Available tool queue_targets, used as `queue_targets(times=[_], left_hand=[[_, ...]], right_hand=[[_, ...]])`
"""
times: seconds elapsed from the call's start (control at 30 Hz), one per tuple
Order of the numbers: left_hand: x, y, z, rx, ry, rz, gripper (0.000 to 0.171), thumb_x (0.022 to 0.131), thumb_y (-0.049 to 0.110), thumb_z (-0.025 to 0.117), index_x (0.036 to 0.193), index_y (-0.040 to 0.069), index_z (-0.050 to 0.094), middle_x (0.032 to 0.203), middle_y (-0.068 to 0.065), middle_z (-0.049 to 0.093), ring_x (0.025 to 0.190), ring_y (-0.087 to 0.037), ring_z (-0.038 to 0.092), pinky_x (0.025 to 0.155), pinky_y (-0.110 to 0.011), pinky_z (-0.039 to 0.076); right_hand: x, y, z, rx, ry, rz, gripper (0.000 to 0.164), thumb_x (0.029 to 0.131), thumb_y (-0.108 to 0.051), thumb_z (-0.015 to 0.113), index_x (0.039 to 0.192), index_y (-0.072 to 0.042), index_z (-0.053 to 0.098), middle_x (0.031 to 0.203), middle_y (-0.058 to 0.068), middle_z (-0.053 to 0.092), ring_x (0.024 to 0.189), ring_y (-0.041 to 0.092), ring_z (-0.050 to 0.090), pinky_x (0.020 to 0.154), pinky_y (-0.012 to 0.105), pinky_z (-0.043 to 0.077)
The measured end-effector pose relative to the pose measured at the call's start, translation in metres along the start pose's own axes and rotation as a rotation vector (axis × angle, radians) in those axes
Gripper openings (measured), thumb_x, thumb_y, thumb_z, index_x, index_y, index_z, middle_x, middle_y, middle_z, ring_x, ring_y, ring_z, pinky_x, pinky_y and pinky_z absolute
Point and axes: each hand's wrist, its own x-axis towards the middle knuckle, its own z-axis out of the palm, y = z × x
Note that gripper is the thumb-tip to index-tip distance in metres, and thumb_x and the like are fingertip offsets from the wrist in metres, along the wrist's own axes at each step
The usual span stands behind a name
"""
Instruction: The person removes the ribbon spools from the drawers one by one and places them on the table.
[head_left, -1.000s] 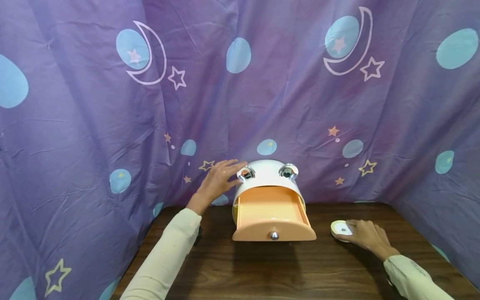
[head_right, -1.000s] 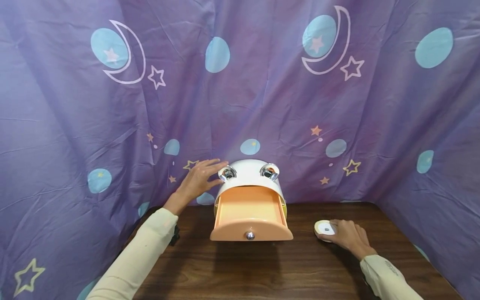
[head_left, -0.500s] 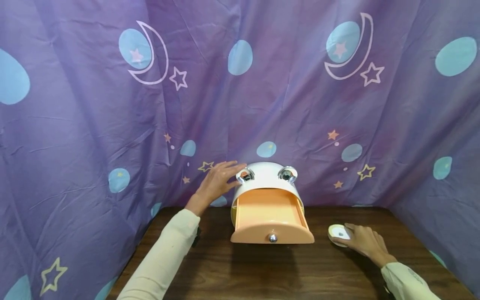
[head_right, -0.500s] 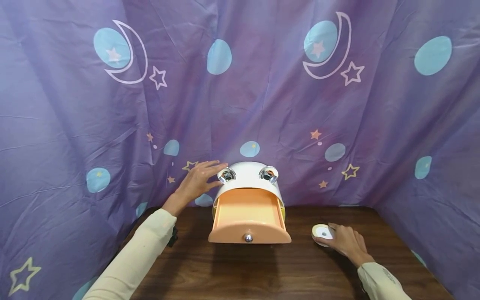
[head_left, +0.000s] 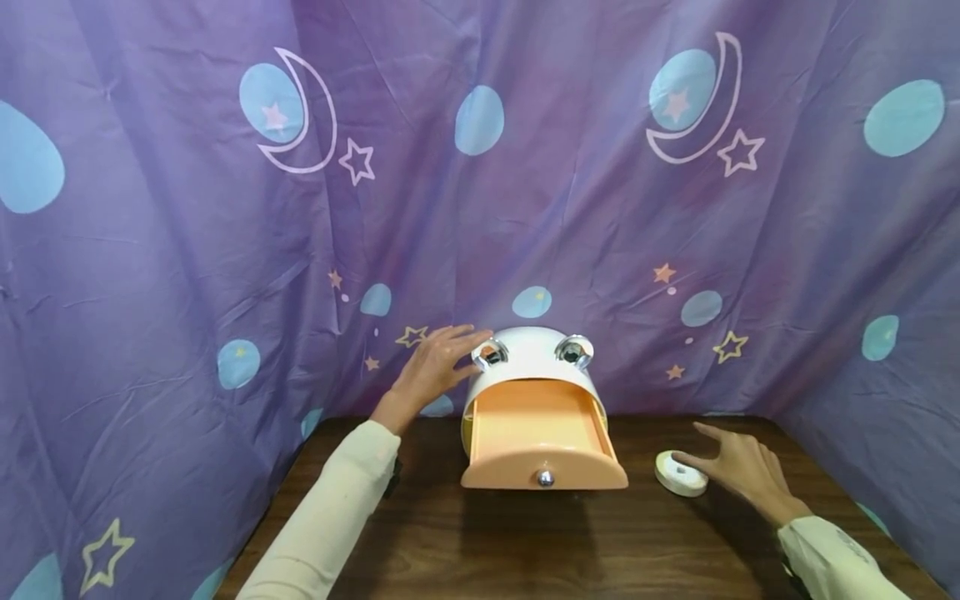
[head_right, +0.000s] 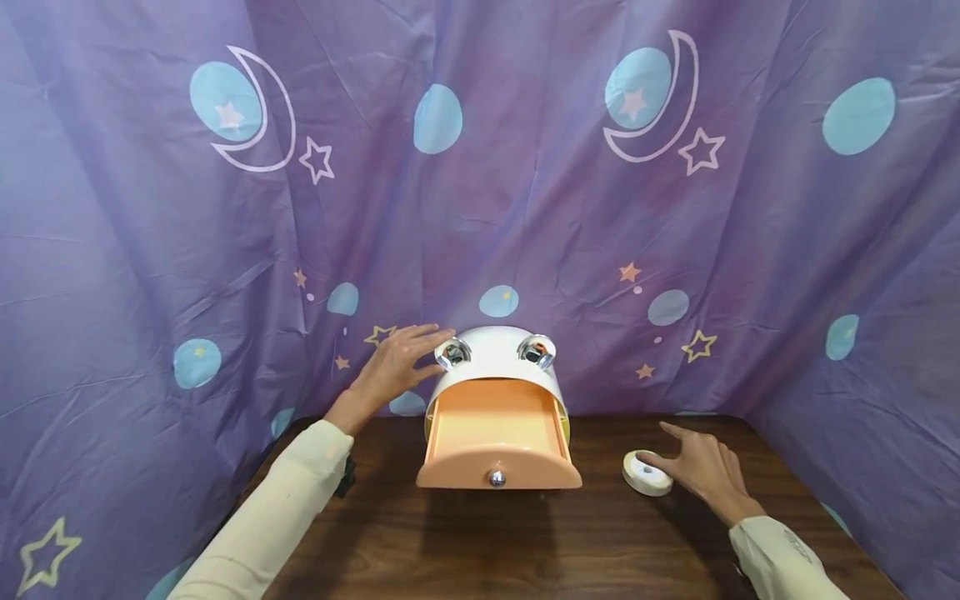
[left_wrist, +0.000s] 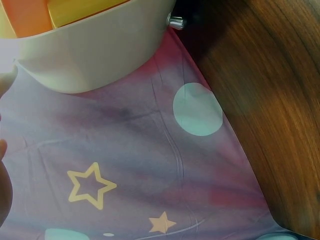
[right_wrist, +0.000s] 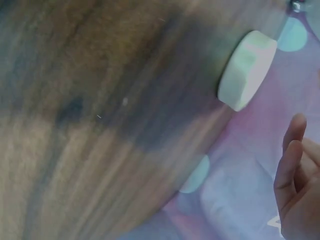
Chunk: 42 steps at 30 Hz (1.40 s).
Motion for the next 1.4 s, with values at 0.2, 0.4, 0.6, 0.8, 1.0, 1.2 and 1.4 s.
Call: queue_targets(times=[0.2,0.4,0.6,0.8,1.0,1.2,1.4], left_hand=[[0.003,-0.001,-0.002,-0.015,0.014,0.005,0.066,0.082,0.022,0.090,0.142,0.011,0.065,0.135,-0.007,0.070,0.129,-0.030,0.063,0.110,-0.051,0.050],[0.001,0.000,-0.002,-0.005,-0.009,-0.003,0.067,0.081,0.022,0.091,0.142,0.012,0.065,0.135,-0.005,0.070,0.129,-0.029,0.062,0.111,-0.049,0.050],[0.000,0.001,-0.002,-0.003,-0.004,-0.009,0.067,0.080,0.021,0.092,0.142,0.012,0.065,0.133,-0.003,0.071,0.129,-0.028,0.063,0.111,-0.048,0.049],[0.001,0.001,-0.003,0.006,-0.004,-0.007,0.066,0.081,0.022,0.091,0.141,0.013,0.066,0.133,-0.004,0.071,0.129,-0.028,0.063,0.111,-0.047,0.050],[0.001,0.001,-0.003,0.000,-0.012,-0.009,0.066,0.081,0.023,0.091,0.141,0.012,0.066,0.134,-0.004,0.071,0.129,-0.028,0.062,0.111,-0.048,0.050],[0.001,0.001,-0.003,0.004,-0.015,-0.013,0.066,0.081,0.023,0.090,0.142,0.013,0.065,0.134,-0.004,0.071,0.129,-0.028,0.062,0.111,-0.047,0.049],[0.001,0.002,-0.002,-0.002,-0.009,-0.009,0.067,0.081,0.023,0.091,0.142,0.012,0.065,0.133,-0.004,0.071,0.129,-0.028,0.062,0.111,-0.048,0.049]], right_hand=[[0.008,-0.009,-0.012,0.022,0.070,-0.027,0.082,0.079,-0.071,0.079,0.134,-0.011,0.070,0.120,0.032,0.069,0.073,0.044,0.069,0.048,0.052,0.051],[0.010,-0.031,-0.025,0.051,0.137,-0.070,0.075,0.078,-0.064,0.084,0.132,-0.013,0.072,0.096,0.027,0.075,0.061,0.030,0.066,0.044,0.045,0.049],[0.018,-0.069,-0.040,0.069,0.223,-0.153,0.068,0.076,-0.057,0.088,0.130,-0.018,0.075,0.049,-0.016,0.029,0.046,0.005,0.027,0.039,0.028,0.031],[0.020,-0.109,-0.062,0.106,0.280,-0.254,0.063,0.074,-0.049,0.092,0.128,-0.022,0.076,0.047,-0.020,0.033,0.041,0.000,0.034,0.040,0.025,0.032],[0.018,-0.140,-0.076,0.151,0.334,-0.374,0.064,0.069,-0.041,0.097,0.126,-0.023,0.077,0.051,-0.021,0.041,0.044,-0.003,0.039,0.042,0.023,0.036],[0.015,-0.162,-0.084,0.186,0.366,-0.447,0.065,0.066,-0.038,0.099,0.126,-0.026,0.077,0.051,-0.025,0.042,0.043,-0.008,0.040,0.041,0.018,0.035],[0.011,-0.178,-0.091,0.225,0.375,-0.530,0.067,0.065,-0.034,0.099,0.127,-0.026,0.076,0.052,-0.025,0.042,0.045,-0.009,0.039,0.042,0.015,0.034]])
